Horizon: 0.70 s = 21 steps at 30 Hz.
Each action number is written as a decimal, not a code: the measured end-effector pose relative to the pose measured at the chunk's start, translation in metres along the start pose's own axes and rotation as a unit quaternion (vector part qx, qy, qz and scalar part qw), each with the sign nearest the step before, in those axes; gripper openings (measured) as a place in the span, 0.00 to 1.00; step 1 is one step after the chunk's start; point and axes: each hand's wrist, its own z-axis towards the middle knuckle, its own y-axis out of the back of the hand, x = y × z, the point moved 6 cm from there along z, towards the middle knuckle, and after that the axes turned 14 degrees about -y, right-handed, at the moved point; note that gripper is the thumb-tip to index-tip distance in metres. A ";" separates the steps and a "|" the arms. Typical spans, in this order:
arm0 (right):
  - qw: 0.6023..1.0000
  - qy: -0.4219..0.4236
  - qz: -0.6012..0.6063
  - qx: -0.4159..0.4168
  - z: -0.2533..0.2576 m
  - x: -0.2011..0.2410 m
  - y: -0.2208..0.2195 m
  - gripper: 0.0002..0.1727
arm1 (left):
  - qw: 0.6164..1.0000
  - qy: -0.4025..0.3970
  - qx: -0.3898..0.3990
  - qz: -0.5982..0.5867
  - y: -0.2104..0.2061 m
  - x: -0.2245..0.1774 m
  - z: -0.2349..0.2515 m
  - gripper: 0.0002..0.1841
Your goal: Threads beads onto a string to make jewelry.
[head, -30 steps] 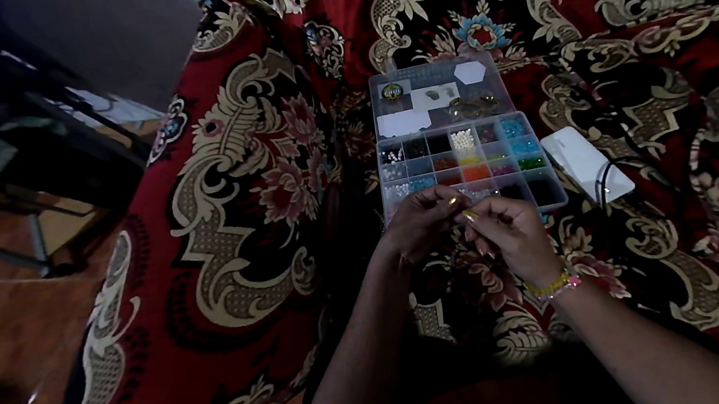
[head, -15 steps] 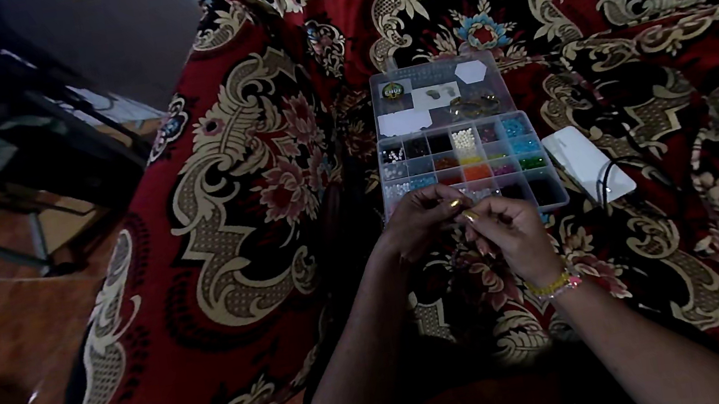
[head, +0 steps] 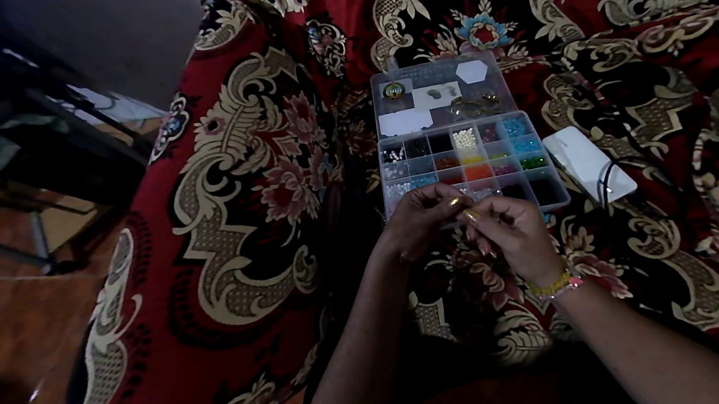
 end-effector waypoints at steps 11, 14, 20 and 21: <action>1.000 -0.008 -0.021 -0.010 0.000 0.000 0.000 0.08 | 1.000 -0.005 -0.002 0.012 0.000 -0.002 0.000 0.08; 1.000 -0.005 -0.024 -0.008 0.000 0.000 0.000 0.07 | 1.000 -0.009 0.003 0.028 0.001 -0.003 -0.001 0.07; 0.999 -0.028 -0.041 -0.002 0.001 -0.001 0.000 0.07 | 0.997 -0.029 0.026 0.070 0.002 -0.007 -0.001 0.06; 0.999 -0.032 -0.042 0.000 0.001 -0.001 -0.001 0.08 | 0.996 -0.032 0.027 0.075 0.002 -0.008 -0.001 0.06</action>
